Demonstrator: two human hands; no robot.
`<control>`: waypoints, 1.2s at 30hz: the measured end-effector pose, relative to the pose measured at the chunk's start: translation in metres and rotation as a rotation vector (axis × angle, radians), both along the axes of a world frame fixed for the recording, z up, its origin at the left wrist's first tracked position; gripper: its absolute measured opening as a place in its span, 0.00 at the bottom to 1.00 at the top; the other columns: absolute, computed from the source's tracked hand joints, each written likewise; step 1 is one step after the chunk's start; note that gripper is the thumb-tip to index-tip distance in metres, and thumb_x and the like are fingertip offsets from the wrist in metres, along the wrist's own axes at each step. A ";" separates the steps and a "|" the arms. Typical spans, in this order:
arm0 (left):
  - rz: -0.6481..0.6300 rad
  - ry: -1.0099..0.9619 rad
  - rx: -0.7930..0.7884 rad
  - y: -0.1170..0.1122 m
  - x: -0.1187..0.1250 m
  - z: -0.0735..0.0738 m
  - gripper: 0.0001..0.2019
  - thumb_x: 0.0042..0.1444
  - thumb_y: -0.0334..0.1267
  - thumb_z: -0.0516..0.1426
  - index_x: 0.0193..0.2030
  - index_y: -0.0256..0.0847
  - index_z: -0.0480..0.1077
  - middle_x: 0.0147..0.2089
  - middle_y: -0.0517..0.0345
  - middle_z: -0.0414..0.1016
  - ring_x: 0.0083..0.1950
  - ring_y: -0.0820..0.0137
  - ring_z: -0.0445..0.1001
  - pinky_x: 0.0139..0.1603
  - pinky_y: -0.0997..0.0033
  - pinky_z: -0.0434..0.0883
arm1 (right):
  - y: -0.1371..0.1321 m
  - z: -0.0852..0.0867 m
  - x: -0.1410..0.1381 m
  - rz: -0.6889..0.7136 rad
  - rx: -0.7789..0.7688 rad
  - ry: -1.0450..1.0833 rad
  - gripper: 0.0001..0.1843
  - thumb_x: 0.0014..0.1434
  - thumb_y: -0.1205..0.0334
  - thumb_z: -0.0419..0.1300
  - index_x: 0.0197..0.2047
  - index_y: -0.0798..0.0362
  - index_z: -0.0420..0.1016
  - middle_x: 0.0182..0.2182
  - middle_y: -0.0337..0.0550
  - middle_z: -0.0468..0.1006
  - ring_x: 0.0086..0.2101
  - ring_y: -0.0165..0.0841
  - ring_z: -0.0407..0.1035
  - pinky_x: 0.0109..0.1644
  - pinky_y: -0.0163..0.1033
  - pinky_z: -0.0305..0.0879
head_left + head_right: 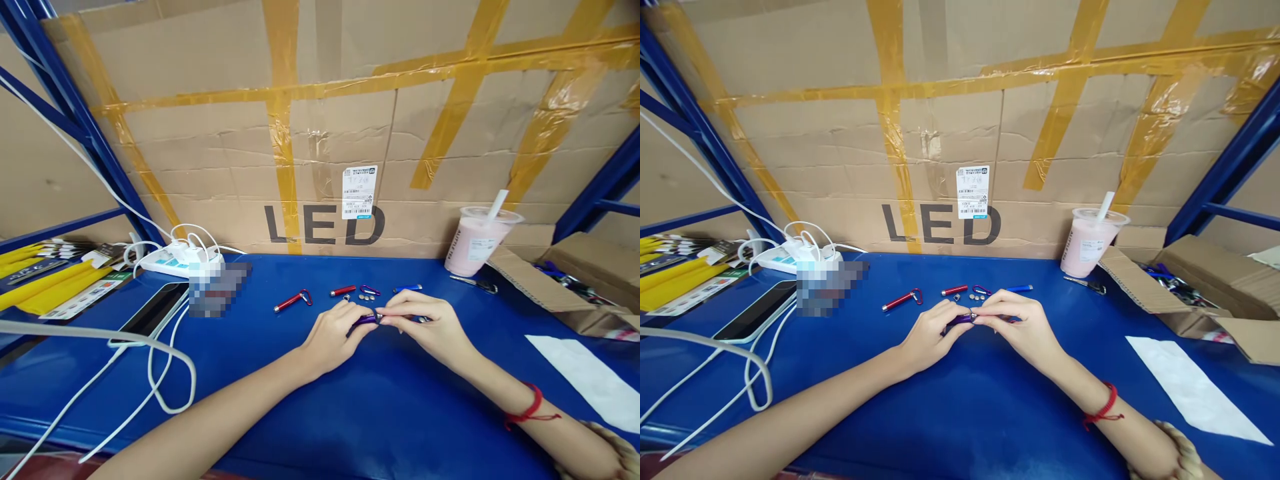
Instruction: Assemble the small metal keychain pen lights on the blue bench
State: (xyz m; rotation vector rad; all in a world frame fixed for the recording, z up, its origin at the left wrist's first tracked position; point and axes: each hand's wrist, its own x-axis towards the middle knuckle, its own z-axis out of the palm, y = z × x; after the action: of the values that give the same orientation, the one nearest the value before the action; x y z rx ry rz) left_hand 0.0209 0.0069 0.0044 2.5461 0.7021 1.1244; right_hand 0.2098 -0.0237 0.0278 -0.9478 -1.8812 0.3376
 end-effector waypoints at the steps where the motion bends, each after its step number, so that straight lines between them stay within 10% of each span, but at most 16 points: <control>1: 0.008 -0.002 -0.009 0.000 0.000 0.000 0.11 0.63 0.40 0.48 0.43 0.38 0.69 0.39 0.56 0.73 0.41 0.71 0.69 0.42 0.74 0.67 | 0.000 0.000 0.000 0.015 -0.009 0.003 0.07 0.53 0.60 0.62 0.33 0.52 0.80 0.28 0.44 0.74 0.26 0.26 0.67 0.27 0.30 0.66; 14: 0.006 0.119 0.136 0.000 -0.005 -0.001 0.15 0.65 0.41 0.45 0.43 0.38 0.70 0.37 0.56 0.72 0.38 0.74 0.72 0.36 0.78 0.67 | 0.006 0.001 -0.004 -0.014 -0.858 0.336 0.22 0.27 0.54 0.72 0.24 0.61 0.74 0.18 0.41 0.70 0.18 0.22 0.59 0.19 0.29 0.55; 36: -0.030 0.213 0.494 -0.007 -0.010 0.004 0.15 0.65 0.37 0.43 0.35 0.35 0.67 0.26 0.59 0.63 0.26 0.75 0.63 0.24 0.74 0.59 | -0.006 0.001 -0.007 0.176 -0.986 0.184 0.25 0.35 0.50 0.70 0.20 0.60 0.62 0.16 0.37 0.65 0.16 0.23 0.60 0.21 0.29 0.57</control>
State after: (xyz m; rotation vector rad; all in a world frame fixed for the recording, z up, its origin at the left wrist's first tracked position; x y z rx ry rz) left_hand 0.0112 0.0003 0.0084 3.1140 0.4719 1.1409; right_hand 0.2029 -0.0299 0.0284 -1.3050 -1.5952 1.4913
